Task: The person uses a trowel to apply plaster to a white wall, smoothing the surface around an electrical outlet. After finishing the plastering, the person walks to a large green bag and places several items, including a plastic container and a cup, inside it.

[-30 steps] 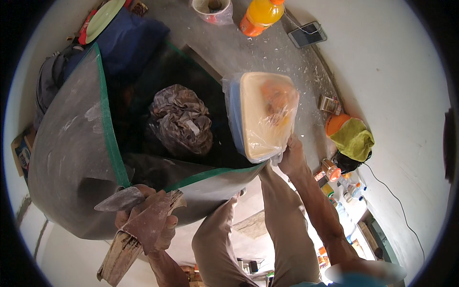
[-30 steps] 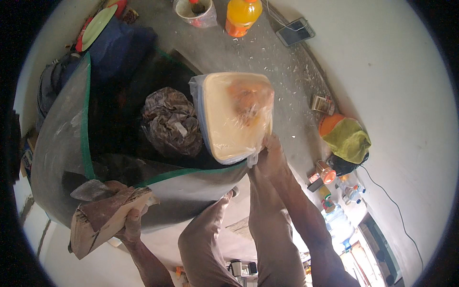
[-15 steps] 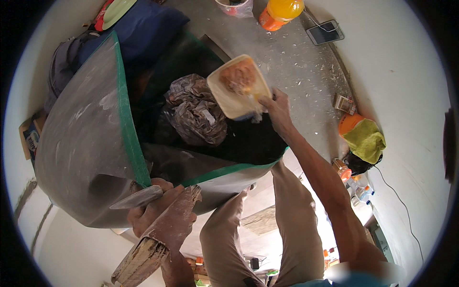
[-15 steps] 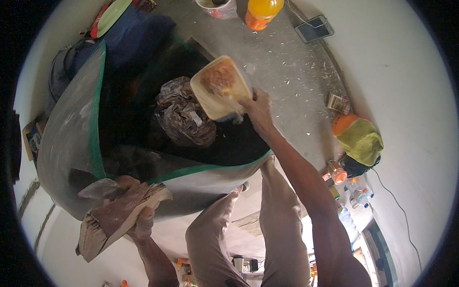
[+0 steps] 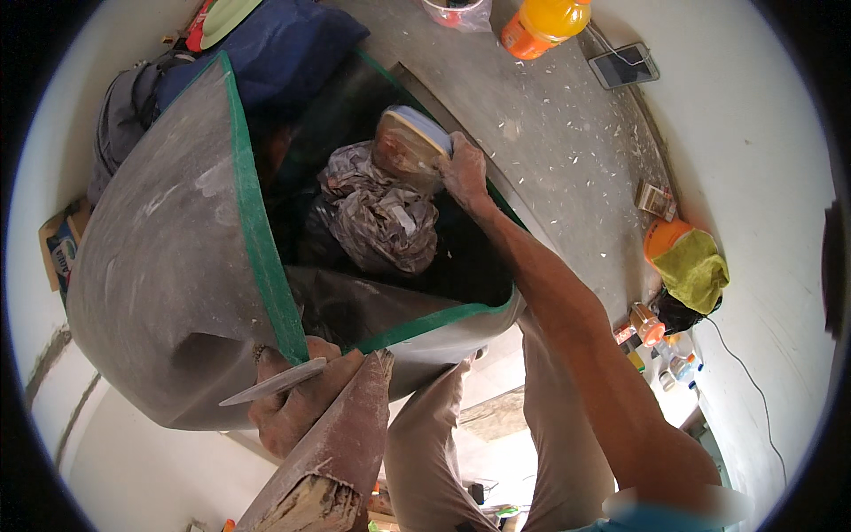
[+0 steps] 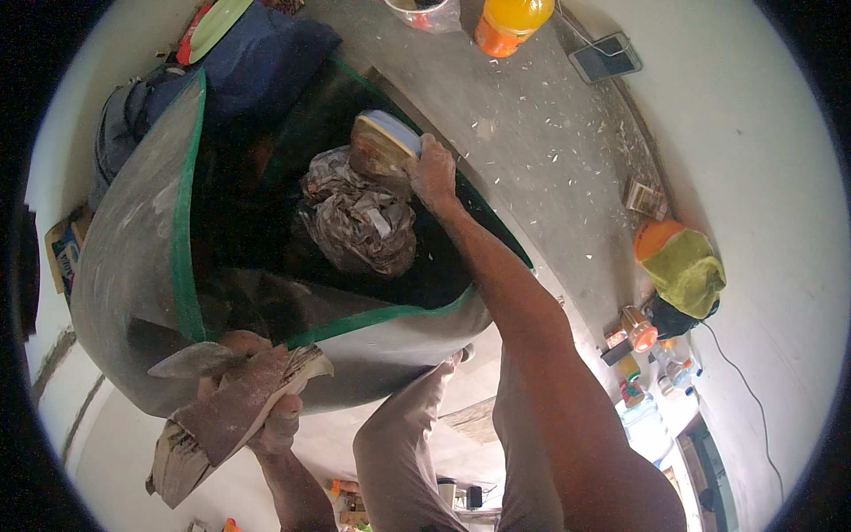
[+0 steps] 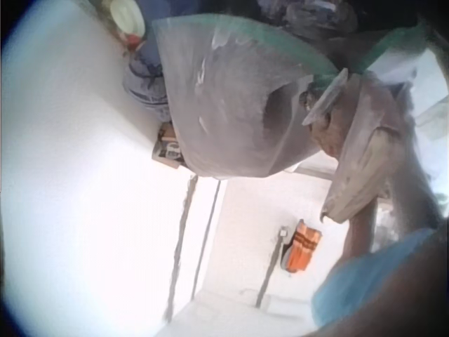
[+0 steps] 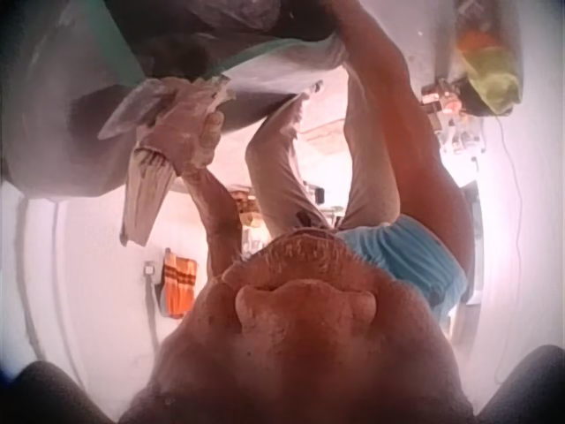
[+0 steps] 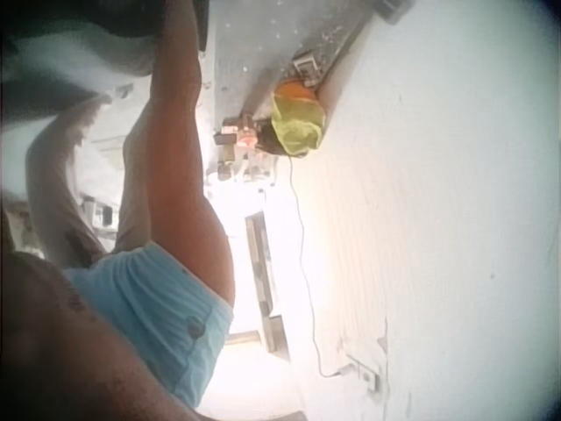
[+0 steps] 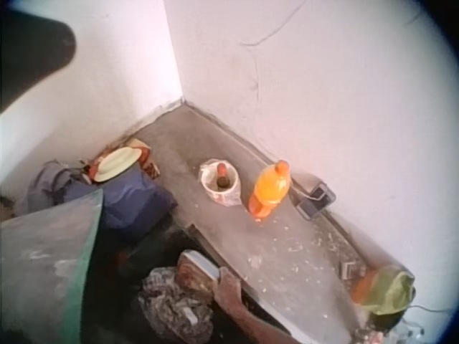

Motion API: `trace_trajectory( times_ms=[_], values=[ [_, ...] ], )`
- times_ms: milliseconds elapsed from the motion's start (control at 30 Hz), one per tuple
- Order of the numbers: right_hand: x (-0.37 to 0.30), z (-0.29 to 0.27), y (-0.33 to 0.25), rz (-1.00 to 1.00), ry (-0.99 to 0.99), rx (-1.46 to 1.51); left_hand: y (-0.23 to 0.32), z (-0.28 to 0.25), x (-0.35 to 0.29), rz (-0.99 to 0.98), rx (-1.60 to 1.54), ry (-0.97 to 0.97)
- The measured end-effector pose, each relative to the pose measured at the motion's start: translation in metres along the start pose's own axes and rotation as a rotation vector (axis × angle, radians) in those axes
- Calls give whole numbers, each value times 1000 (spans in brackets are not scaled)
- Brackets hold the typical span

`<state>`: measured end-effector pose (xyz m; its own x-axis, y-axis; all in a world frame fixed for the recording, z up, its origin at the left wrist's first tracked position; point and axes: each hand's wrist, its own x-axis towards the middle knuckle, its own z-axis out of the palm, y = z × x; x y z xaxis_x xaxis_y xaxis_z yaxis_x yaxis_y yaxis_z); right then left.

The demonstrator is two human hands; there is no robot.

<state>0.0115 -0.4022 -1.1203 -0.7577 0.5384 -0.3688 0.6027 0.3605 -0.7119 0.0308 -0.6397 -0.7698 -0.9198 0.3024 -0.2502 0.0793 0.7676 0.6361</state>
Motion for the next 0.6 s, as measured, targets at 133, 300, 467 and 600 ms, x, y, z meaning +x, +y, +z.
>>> trace_trajectory(
  times_ms=[133,300,467,600],
  values=[
    [1,15,24,54,-162,-40,-11,-3,6,137,45,-64],
    [21,30,65,203,-188,95,-27,7,11,221,29,47],
    [13,10,38,123,-235,-141,0,13,14,46,16,103],
    [18,-32,-15,-62,-84,-206,8,9,22,103,-2,64]
  ],
)
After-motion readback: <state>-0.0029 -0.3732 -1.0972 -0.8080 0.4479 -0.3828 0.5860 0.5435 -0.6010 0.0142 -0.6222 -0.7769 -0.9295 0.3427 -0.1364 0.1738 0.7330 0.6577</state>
